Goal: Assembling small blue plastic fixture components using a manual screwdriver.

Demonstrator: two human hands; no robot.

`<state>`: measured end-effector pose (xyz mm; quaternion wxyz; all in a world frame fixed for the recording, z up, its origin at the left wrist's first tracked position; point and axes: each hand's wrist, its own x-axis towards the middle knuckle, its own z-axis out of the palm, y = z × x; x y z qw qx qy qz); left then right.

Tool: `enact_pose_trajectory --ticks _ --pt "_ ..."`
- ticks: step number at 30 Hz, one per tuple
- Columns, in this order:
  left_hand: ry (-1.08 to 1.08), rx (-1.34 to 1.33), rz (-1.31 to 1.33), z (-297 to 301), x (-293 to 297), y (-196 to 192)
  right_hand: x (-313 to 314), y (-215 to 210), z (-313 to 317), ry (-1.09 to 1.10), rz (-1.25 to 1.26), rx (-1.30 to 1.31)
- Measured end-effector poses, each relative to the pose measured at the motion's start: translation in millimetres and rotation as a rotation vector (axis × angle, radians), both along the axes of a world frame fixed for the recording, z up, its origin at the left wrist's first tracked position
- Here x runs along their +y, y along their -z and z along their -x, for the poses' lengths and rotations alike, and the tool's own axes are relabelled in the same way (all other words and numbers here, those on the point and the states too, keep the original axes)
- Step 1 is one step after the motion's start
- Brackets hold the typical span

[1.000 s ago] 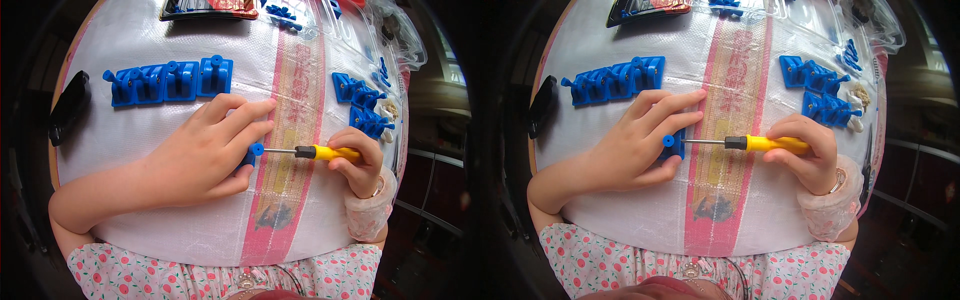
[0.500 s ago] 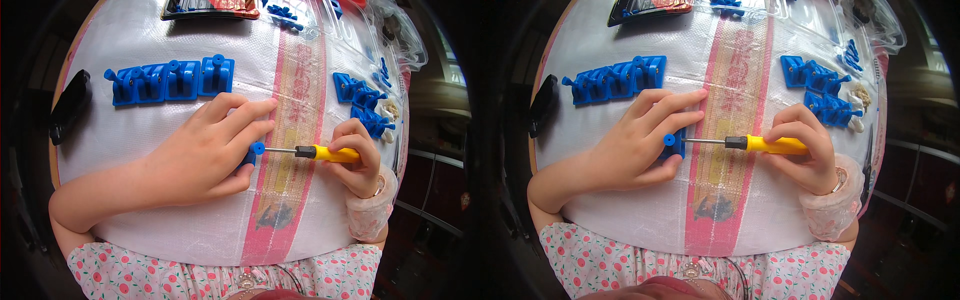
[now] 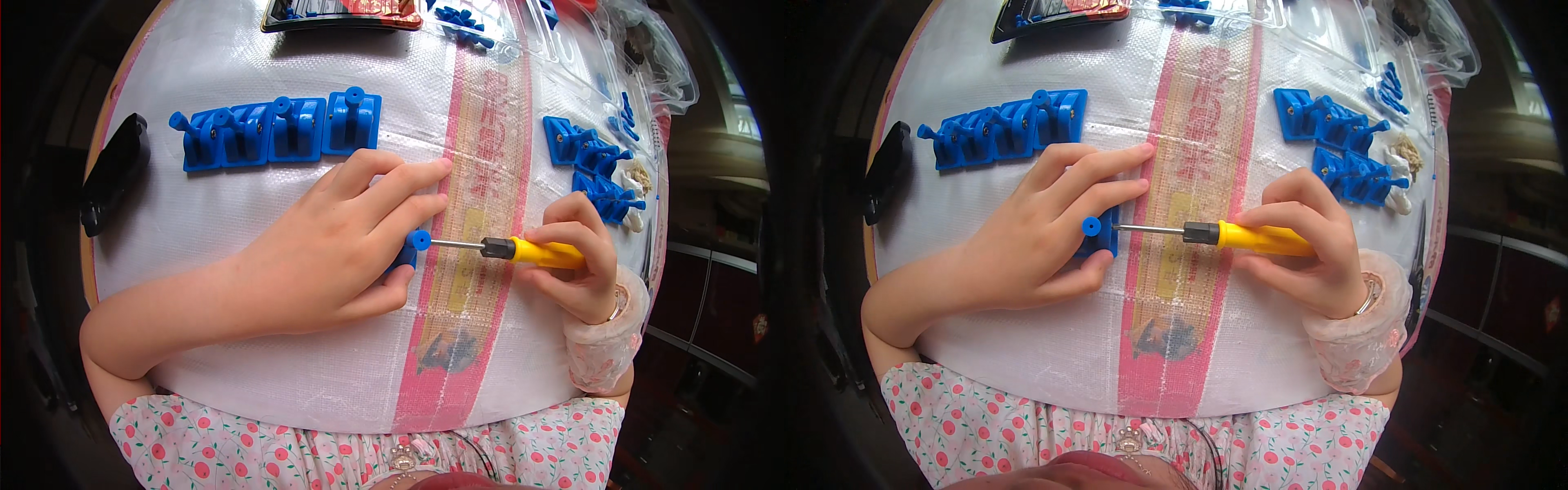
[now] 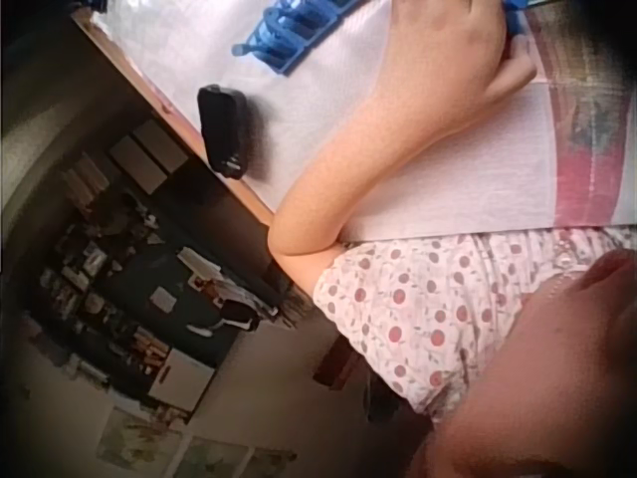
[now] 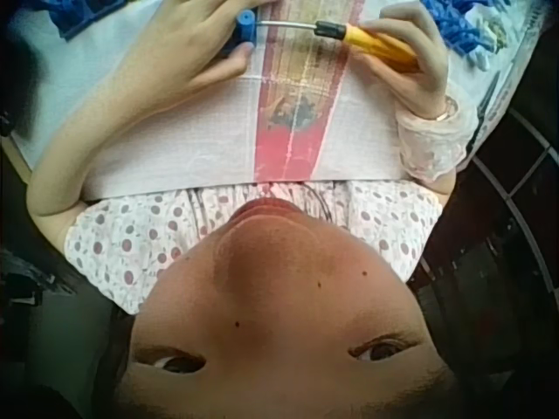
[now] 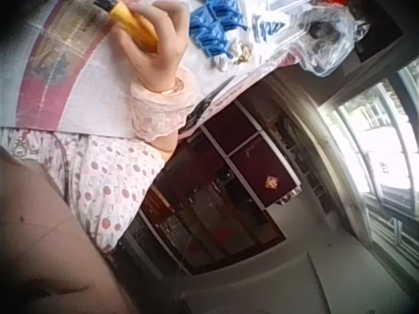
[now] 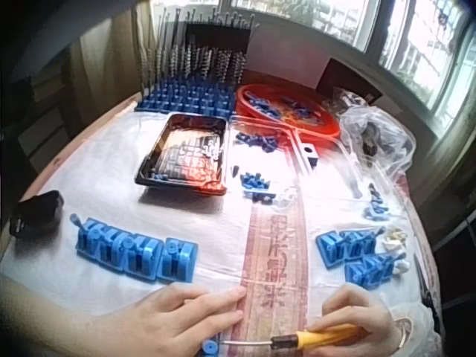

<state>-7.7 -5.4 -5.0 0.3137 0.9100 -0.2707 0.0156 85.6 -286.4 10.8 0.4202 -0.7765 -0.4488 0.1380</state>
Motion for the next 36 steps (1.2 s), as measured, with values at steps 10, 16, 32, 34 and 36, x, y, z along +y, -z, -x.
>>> enact_pose_trajectory --ticks 10,16,32,34,36 --pt "0.001 0.007 0.008 -0.4 -0.1 -0.1 -1.4 4.2 -0.8 -0.014 -0.01 0.033" --pt "0.003 0.013 0.011 0.3 0.2 -0.7 -0.9 3.5 -0.8 -0.01 -0.002 0.048" --pt "0.003 0.015 0.005 -0.1 0.4 -0.7 -1.2 4.0 -0.9 -0.011 0.009 0.063" --pt "0.005 0.016 0.002 -0.2 0.4 -0.6 -1.4 5.2 -0.7 -0.005 0.006 0.068" --pt "0.006 0.017 0.001 -0.3 0.4 -0.6 -1.5 5.4 -0.5 -0.002 0.004 0.073"
